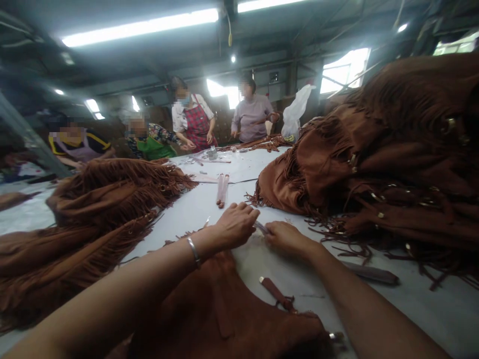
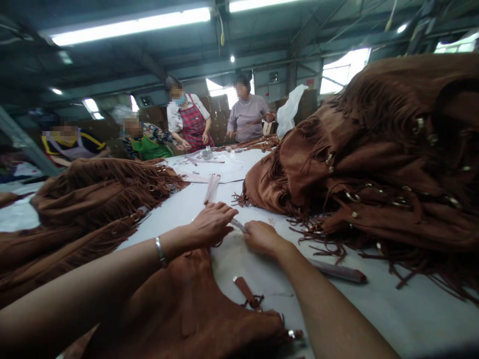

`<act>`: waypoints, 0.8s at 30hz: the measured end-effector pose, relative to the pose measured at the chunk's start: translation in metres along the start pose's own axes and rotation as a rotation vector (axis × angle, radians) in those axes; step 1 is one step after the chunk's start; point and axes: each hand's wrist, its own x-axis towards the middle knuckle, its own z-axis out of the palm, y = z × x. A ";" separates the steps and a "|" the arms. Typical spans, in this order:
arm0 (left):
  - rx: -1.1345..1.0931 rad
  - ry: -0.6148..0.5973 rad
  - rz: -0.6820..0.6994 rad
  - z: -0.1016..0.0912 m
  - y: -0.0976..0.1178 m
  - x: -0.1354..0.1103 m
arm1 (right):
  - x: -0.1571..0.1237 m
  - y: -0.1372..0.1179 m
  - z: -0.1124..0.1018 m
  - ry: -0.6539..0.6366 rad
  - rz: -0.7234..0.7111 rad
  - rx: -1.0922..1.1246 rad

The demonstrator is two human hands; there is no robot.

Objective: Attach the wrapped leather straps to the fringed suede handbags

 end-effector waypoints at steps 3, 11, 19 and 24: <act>-0.021 -0.052 0.082 0.019 0.000 0.009 | -0.001 -0.002 -0.006 -0.064 -0.043 0.017; -0.131 -0.077 0.096 0.047 -0.016 0.022 | -0.011 0.007 -0.025 -0.293 -0.009 0.087; -0.333 -0.127 0.094 0.042 -0.030 0.019 | -0.043 0.027 -0.041 -0.430 -0.043 1.126; -0.460 -0.143 0.097 0.053 -0.030 0.014 | -0.070 0.024 -0.023 -0.185 -0.216 0.971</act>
